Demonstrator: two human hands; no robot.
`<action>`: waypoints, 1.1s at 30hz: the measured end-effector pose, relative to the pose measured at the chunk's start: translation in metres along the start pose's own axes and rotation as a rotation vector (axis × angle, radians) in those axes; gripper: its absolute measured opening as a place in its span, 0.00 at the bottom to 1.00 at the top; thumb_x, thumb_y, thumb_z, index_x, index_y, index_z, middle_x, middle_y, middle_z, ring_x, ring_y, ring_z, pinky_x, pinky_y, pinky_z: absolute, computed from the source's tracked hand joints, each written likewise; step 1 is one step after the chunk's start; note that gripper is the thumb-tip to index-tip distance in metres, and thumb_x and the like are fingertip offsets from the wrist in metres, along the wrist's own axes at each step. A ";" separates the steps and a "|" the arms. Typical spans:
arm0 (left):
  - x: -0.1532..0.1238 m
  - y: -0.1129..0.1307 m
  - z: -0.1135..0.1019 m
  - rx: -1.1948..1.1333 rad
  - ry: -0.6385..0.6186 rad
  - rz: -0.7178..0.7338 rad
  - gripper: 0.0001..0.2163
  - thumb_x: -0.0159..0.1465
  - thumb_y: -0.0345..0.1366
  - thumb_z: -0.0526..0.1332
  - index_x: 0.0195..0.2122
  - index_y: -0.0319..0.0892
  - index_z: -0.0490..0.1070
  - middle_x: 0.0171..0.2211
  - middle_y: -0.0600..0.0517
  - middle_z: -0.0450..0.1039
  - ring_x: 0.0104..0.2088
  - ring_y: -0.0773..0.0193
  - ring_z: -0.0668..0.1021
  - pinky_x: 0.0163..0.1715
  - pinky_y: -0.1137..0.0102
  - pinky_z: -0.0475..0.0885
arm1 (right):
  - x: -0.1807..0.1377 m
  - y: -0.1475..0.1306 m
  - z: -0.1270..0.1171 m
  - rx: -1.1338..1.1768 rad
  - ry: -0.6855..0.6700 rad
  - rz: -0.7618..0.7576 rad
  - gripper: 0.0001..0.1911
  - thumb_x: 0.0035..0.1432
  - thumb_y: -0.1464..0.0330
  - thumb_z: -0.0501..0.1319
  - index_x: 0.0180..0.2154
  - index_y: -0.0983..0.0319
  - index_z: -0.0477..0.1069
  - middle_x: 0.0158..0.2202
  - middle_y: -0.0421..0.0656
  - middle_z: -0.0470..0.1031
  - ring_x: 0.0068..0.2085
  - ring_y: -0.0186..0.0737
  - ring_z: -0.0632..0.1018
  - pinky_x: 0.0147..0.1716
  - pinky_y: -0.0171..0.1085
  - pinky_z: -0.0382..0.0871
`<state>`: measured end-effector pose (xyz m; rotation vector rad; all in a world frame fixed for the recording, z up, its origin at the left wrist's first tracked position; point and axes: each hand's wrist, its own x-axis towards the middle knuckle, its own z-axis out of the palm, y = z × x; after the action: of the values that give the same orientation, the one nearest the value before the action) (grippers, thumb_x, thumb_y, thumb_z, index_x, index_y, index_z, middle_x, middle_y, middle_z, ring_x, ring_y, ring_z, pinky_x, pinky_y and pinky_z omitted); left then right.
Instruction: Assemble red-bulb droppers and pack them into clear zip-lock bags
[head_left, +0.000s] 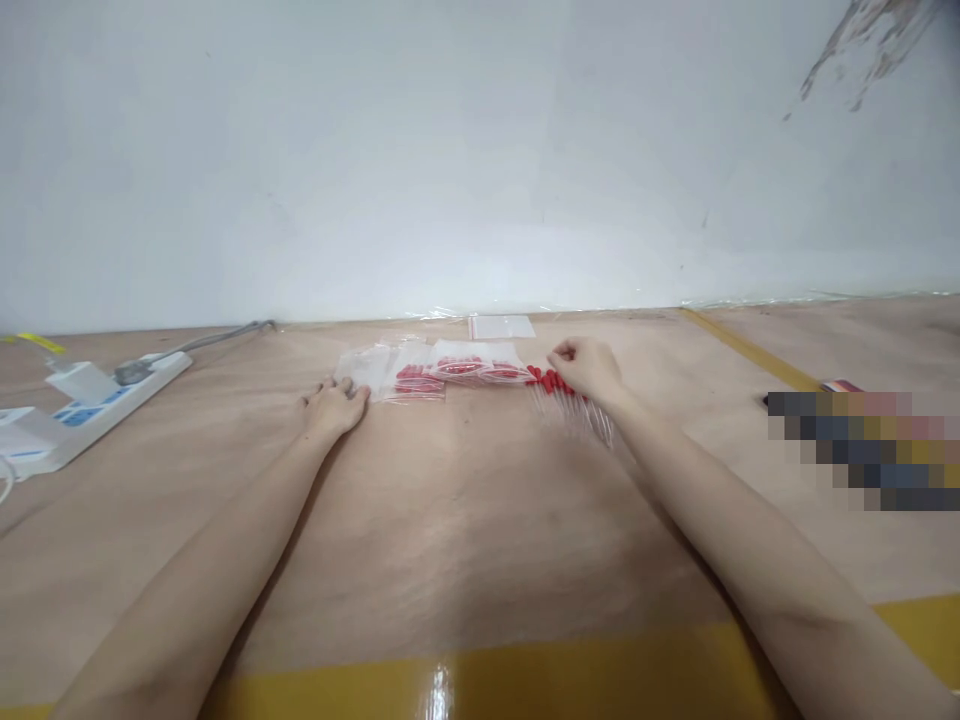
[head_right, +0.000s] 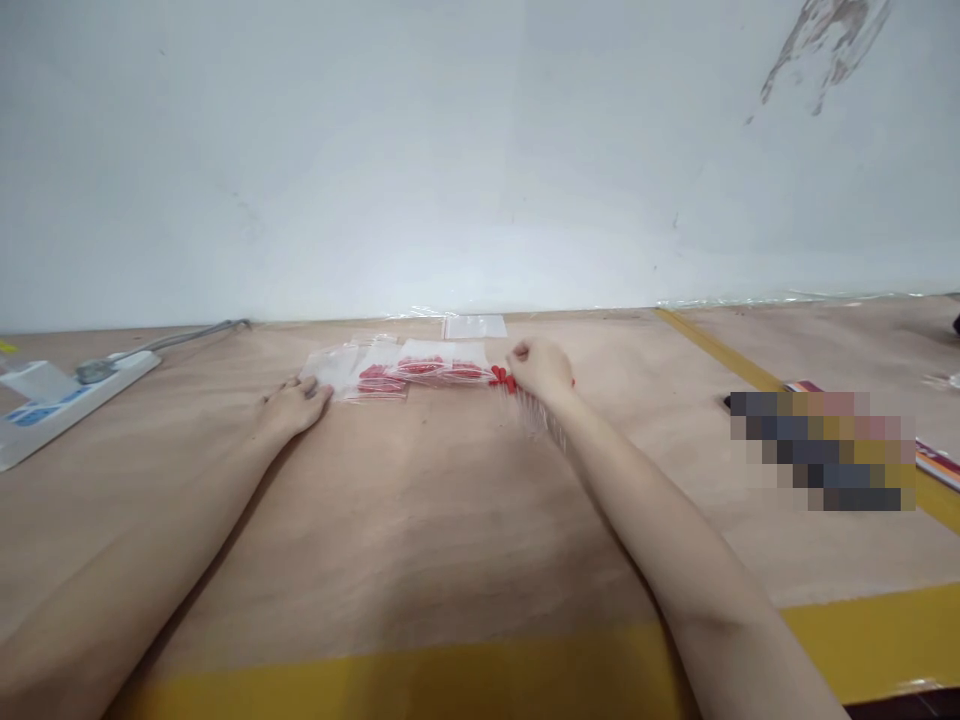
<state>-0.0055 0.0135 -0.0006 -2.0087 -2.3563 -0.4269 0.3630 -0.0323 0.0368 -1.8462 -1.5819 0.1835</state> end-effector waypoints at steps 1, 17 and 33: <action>0.000 -0.001 0.000 -0.020 0.013 -0.010 0.21 0.60 0.46 0.48 0.48 0.40 0.68 0.56 0.40 0.60 0.56 0.42 0.62 0.52 0.46 0.54 | 0.005 0.010 -0.003 -0.080 -0.001 0.048 0.10 0.48 0.65 0.57 0.30 0.61 0.74 0.32 0.45 0.76 0.36 0.42 0.75 0.34 0.37 0.65; -0.082 0.057 -0.064 -0.399 -0.250 1.068 0.16 0.65 0.41 0.48 0.53 0.49 0.64 0.57 0.54 0.59 0.58 0.61 0.61 0.58 0.60 0.56 | 0.015 0.034 0.007 -0.174 -0.024 0.154 0.11 0.47 0.65 0.56 0.32 0.63 0.72 0.36 0.50 0.74 0.37 0.46 0.74 0.32 0.38 0.64; -0.114 0.062 -0.016 -0.151 -0.334 0.933 0.22 0.64 0.49 0.46 0.58 0.52 0.54 0.62 0.51 0.48 0.61 0.58 0.54 0.59 0.53 0.45 | -0.050 0.025 0.013 0.962 0.050 0.212 0.14 0.51 0.61 0.57 0.35 0.58 0.53 0.19 0.31 0.65 0.13 0.28 0.65 0.10 0.28 0.56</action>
<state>0.0718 -0.0920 0.0051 -3.0986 -1.2254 -0.2286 0.3648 -0.0735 -0.0033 -1.2113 -0.9660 0.8243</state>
